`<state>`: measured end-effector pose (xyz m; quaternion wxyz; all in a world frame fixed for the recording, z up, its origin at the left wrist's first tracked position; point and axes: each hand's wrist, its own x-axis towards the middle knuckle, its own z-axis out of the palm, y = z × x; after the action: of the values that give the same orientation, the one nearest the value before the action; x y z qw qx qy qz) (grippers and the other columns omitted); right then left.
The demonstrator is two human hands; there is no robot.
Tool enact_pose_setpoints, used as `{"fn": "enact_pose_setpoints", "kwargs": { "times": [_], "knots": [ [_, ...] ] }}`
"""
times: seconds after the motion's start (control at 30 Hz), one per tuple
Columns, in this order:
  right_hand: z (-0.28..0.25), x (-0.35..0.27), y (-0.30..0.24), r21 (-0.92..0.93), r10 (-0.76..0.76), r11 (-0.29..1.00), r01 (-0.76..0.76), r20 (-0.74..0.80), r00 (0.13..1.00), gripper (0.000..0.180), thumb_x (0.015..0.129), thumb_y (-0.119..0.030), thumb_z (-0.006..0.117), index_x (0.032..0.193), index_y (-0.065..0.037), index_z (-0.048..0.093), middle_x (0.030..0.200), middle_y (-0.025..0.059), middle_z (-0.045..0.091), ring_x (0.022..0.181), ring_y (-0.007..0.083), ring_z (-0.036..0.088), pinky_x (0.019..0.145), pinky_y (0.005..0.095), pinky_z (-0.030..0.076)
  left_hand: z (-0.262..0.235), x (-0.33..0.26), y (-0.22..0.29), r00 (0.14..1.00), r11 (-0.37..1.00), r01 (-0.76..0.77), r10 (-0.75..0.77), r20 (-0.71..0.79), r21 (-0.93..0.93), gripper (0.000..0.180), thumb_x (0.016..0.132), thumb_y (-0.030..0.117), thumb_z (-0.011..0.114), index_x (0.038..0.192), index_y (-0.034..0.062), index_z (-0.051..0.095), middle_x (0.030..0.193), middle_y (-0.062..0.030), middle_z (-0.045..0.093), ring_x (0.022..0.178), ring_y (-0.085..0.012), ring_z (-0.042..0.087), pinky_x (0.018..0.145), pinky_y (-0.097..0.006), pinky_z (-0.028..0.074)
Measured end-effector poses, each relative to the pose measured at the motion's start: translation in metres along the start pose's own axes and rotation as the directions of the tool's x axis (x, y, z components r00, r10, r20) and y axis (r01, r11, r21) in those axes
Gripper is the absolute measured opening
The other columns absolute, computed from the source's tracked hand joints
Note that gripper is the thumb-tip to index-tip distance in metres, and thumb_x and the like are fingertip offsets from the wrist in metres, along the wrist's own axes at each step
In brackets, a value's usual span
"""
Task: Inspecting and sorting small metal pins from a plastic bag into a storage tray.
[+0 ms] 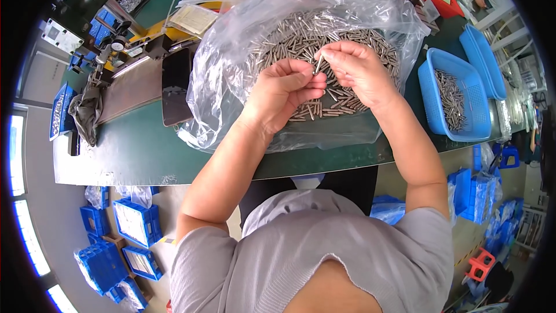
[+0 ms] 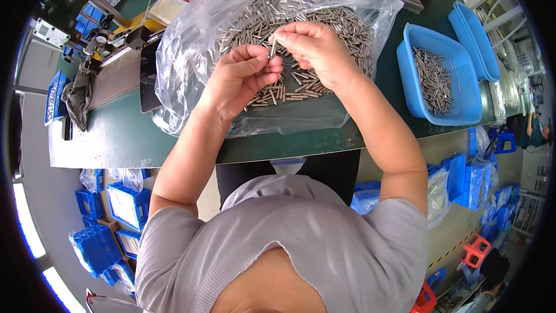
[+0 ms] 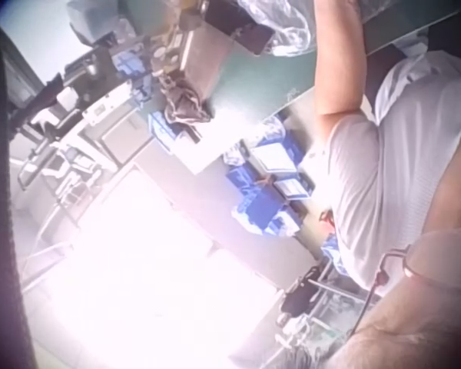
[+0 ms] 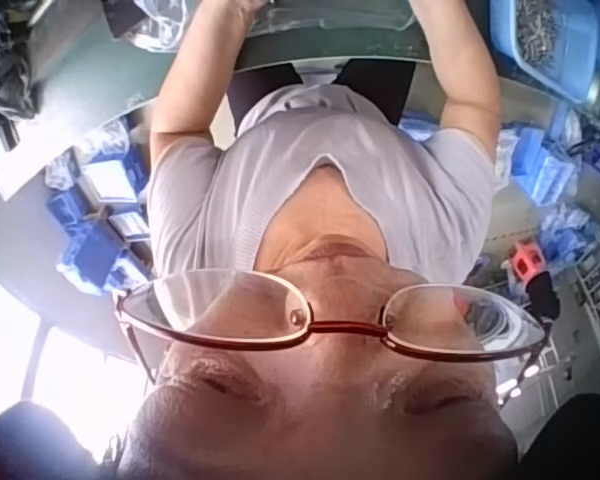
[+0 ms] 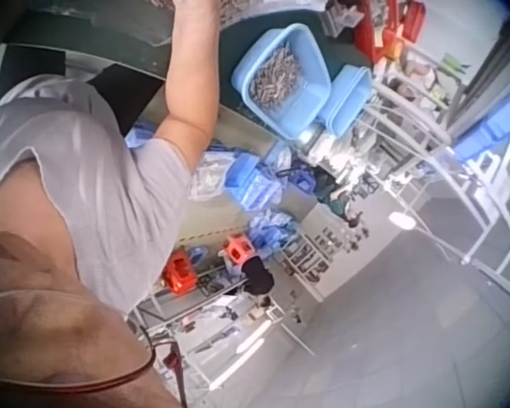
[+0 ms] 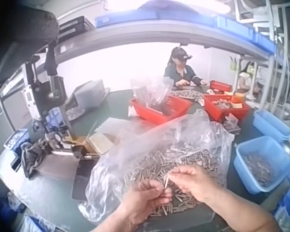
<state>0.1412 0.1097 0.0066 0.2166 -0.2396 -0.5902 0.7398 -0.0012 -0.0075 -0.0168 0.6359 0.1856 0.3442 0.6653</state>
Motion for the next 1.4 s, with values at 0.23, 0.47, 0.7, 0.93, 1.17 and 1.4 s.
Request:
{"fn": "enact_pose_setpoints", "kwargs": {
  "times": [0.23, 0.47, 0.7, 0.93, 1.17, 1.4],
  "knots": [
    [0.001, 0.0, 0.002, 0.012, 0.002, 1.0, -0.002, -0.01, 1.0, 0.02, 0.085, -0.019, 0.061, 0.096, -0.004, 0.065, 0.065, -0.0061, 0.052, 0.052, -0.0001, 0.036, 0.045, 0.0158, 0.029, 0.004, -0.002, 0.001, 1.0, 0.999, 0.005, -0.005, -0.004, -0.05, 0.006, 0.087, 0.0, 0.051, 0.091, -0.0033, 0.054, 0.088, -0.0179, 0.063, 0.08, -0.0252, 0.064, 0.074, -0.033, 0.055],
    [0.009, -0.005, 0.006, -0.44, -0.354, 0.836, 0.328, 0.025, 0.935, 0.016, 0.086, -0.012, 0.058, 0.094, 0.001, 0.063, 0.083, 0.0025, 0.065, 0.078, 0.0076, 0.058, 0.071, 0.0222, 0.047, 0.001, -0.002, 0.001, 0.999, 0.995, -0.035, 0.032, -0.036, -0.096, 0.008, 0.085, 0.0, 0.052, 0.091, -0.0044, 0.055, 0.087, -0.0179, 0.063, 0.077, -0.0253, 0.064, 0.073, -0.034, 0.054],
    [0.014, -0.006, 0.002, -0.163, -0.157, 0.973, 0.163, 0.053, 0.986, 0.013, 0.084, -0.013, 0.061, 0.091, -0.001, 0.064, 0.08, 0.0011, 0.063, 0.07, 0.0052, 0.054, 0.063, 0.019, 0.044, 0.003, -0.002, 0.004, 0.995, 0.995, -0.094, 0.093, -0.028, -0.036, 0.009, 0.085, 0.001, 0.052, 0.091, -0.0045, 0.056, 0.084, -0.0168, 0.063, 0.075, -0.0237, 0.064, 0.072, -0.033, 0.054],
    [-0.007, 0.006, 0.005, 0.189, -0.074, 0.977, 0.096, -0.116, 0.99, 0.007, 0.083, -0.012, 0.06, 0.085, -0.005, 0.057, 0.062, -0.0076, 0.042, 0.051, 0.0006, 0.035, 0.043, 0.0162, 0.027, 0.006, -0.001, 0.001, 0.989, 0.991, -0.135, 0.134, -0.07, -0.001, 0.008, 0.084, 0.002, 0.053, 0.089, -0.0041, 0.056, 0.081, -0.0159, 0.063, 0.073, -0.0224, 0.063, 0.071, -0.032, 0.054],
    [0.01, -0.001, 0.009, 0.032, -0.026, 0.999, 0.025, 0.042, 0.999, 0.017, 0.084, -0.02, 0.063, 0.088, -0.004, 0.059, 0.067, -0.0061, 0.048, 0.054, 0.0004, 0.037, 0.045, 0.0159, 0.028, 0.008, -0.003, 0.002, 0.989, 0.992, -0.127, 0.128, -0.076, 0.019, 0.008, 0.084, 0.003, 0.054, 0.088, -0.0036, 0.056, 0.081, -0.0158, 0.063, 0.072, -0.0223, 0.063, 0.07, -0.032, 0.053],
    [0.019, -0.001, 0.012, -0.005, -0.102, 0.995, 0.103, -0.142, 0.985, 0.016, 0.082, -0.021, 0.065, 0.081, -0.006, 0.061, 0.065, -0.0066, 0.049, 0.056, 0.0005, 0.041, 0.048, 0.0156, 0.031, 0.008, 0.0, -0.002, 0.987, 0.988, -0.15, 0.151, -0.057, 0.029, 0.011, 0.087, 0.004, 0.05, 0.088, -0.0035, 0.057, 0.082, -0.0167, 0.063, 0.075, -0.0231, 0.063, 0.071, -0.033, 0.053]
  ]
}}
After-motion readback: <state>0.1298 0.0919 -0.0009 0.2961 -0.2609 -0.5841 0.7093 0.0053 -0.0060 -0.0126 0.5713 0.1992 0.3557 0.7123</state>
